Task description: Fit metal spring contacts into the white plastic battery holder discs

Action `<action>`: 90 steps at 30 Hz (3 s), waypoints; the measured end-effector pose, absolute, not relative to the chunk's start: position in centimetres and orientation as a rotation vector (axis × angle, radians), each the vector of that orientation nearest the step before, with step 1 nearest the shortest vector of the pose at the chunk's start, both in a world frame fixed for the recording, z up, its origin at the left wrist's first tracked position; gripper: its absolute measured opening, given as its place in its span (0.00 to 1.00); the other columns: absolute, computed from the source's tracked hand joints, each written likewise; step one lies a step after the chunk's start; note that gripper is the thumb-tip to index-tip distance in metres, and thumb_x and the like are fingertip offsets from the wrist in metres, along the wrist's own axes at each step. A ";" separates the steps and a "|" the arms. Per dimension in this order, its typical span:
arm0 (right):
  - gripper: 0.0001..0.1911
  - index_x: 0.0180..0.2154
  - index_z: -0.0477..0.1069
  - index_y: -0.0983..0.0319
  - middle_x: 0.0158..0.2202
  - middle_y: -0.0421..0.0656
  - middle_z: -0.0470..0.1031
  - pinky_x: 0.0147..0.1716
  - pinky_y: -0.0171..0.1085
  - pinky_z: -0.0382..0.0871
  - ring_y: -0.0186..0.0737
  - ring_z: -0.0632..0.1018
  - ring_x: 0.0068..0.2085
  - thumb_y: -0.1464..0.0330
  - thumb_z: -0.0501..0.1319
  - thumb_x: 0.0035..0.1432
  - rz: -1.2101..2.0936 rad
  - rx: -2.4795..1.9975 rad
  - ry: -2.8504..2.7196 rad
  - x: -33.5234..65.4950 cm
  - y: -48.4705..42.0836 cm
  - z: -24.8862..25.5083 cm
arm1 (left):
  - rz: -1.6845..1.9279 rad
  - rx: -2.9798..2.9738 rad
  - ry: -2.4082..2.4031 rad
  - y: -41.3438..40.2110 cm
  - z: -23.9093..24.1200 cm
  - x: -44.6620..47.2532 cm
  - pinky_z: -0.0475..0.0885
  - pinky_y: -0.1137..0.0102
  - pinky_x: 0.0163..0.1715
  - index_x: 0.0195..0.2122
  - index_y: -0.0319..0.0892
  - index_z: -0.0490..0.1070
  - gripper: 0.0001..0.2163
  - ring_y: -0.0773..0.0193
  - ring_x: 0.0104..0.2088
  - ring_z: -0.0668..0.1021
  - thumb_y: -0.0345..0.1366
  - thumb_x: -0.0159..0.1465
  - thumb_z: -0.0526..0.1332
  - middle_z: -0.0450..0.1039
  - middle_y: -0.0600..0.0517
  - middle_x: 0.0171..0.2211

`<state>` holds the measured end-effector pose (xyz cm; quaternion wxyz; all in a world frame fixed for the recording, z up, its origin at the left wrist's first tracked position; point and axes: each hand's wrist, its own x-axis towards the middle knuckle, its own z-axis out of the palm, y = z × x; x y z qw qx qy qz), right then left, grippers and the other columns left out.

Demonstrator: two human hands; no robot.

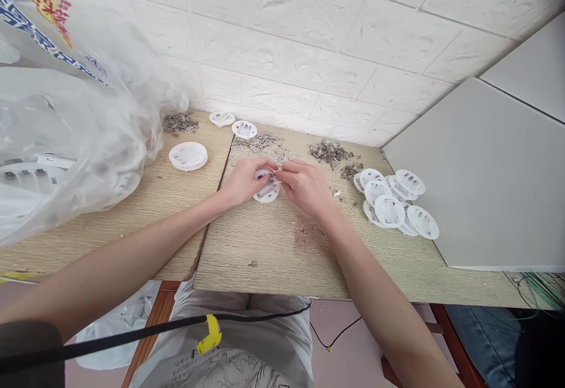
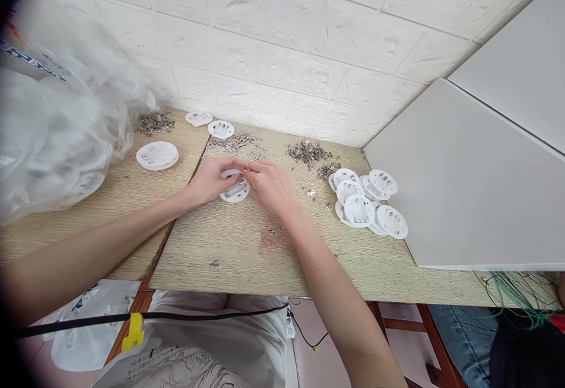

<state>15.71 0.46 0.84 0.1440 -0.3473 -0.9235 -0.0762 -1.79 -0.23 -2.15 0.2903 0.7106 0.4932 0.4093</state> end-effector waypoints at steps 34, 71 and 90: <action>0.14 0.41 0.80 0.62 0.33 0.45 0.78 0.32 0.36 0.57 0.39 0.73 0.34 0.71 0.56 0.64 0.102 -1.127 -2.384 16.0 0.6 -0.1 | 1.103 1.628 1.303 -0.6 -0.7 -1.9 0.73 0.68 0.31 0.44 0.40 0.74 0.14 0.60 0.30 0.80 0.34 0.56 0.62 0.82 0.48 0.34; 0.20 0.24 0.61 0.60 0.23 0.35 0.58 0.27 0.34 0.53 0.32 0.59 0.26 0.53 0.62 0.54 0.904 -1.212 -1.545 15.7 1.5 -0.5 | 1.196 0.966 0.707 -0.5 -0.1 -2.1 0.74 0.58 0.54 0.41 0.42 0.80 0.17 0.54 0.50 0.80 0.38 0.51 0.75 0.81 0.44 0.46; 0.19 0.22 0.54 0.59 0.21 0.34 0.55 0.27 0.35 0.52 0.31 0.58 0.26 0.60 0.62 0.55 0.738 -1.214 -1.605 15.4 1.1 -0.4 | 1.126 1.161 0.807 -0.7 -0.7 -2.0 0.70 0.56 0.55 0.45 0.43 0.79 0.24 0.52 0.51 0.78 0.40 0.45 0.77 0.80 0.45 0.48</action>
